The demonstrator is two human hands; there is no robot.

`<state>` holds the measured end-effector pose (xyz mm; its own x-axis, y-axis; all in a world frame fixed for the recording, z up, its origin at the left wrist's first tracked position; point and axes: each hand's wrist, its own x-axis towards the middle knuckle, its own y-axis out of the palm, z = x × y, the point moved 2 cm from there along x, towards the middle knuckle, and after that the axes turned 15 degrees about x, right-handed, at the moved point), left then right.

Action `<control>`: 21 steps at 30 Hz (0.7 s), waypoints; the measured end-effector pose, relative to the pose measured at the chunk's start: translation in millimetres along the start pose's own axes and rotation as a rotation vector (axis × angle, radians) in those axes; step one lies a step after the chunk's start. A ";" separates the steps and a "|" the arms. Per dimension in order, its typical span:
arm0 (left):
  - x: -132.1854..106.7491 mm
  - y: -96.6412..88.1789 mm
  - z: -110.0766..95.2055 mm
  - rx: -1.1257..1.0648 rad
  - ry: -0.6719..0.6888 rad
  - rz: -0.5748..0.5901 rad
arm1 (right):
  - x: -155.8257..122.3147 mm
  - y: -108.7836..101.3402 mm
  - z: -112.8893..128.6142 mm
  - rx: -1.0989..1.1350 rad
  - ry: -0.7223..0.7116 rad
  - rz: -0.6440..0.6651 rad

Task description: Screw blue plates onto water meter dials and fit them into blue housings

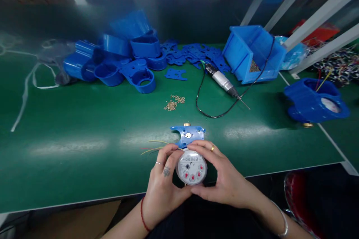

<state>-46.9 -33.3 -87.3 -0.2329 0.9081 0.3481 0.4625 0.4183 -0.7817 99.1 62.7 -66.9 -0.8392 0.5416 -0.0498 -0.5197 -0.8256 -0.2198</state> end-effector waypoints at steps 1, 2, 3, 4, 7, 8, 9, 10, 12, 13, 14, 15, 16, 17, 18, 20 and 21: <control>1.5 2.2 -0.8 0.009 0.009 -0.009 | -0.5 -1.6 -0.6 -0.019 0.000 -0.009; 3.0 4.5 -1.7 0.018 0.017 -0.014 | -1.0 -3.3 -1.4 -0.033 0.000 -0.018; 4.6 7.1 -2.6 0.028 0.023 -0.016 | -1.4 -5.1 -2.2 -0.041 0.003 -0.026; 6.1 9.5 -3.6 0.036 0.032 -0.015 | -1.7 -7.1 -3.0 -0.043 0.008 -0.035; 10.9 15.8 -6.1 0.050 0.068 0.000 | -2.0 -13.1 -5.0 -0.034 0.032 -0.058; 12.5 17.2 -6.6 0.051 0.080 0.010 | -2.0 -15.4 -5.3 -0.032 0.040 -0.068; 14.1 18.1 -6.8 0.056 0.089 0.022 | -2.2 -18.1 -5.5 -0.030 0.050 -0.078; 15.8 18.7 -6.8 0.064 0.097 0.035 | -2.5 -21.2 -5.7 -0.029 0.061 -0.086; 19.1 18.9 -6.1 0.091 0.115 0.072 | -3.8 -28.9 -6.1 -0.027 0.089 -0.096; 20.8 18.9 -5.5 0.107 0.134 0.099 | -4.9 -33.4 -6.4 -0.025 0.106 -0.097; 22.4 18.9 -4.9 0.124 0.159 0.129 | -6.2 -38.3 -6.7 -0.024 0.122 -0.100; 24.0 19.2 -4.3 0.140 0.190 0.157 | -7.5 -43.1 -6.9 -0.031 0.134 -0.102; 25.5 19.8 -3.6 0.157 0.219 0.179 | -8.9 -47.7 -7.0 -0.044 0.144 -0.104; 26.9 20.7 -3.0 0.174 0.247 0.191 | -10.0 -52.0 -6.7 -0.068 0.149 -0.110; 28.4 22.2 -2.4 0.188 0.268 0.196 | -11.0 -55.6 -6.2 -0.100 0.151 -0.118; 31.3 26.1 -1.6 0.199 0.293 0.178 | -11.7 -60.7 -4.5 -0.166 0.146 -0.132; 32.7 28.6 -1.4 0.194 0.300 0.167 | -11.5 -62.4 -3.6 -0.189 0.142 -0.134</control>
<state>-40.1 8.4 -97.5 0.1055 0.9410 0.3214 0.2962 0.2788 -0.9135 141.8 108.5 -56.1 -0.7270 0.6719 -0.1413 -0.5744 -0.7079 -0.4112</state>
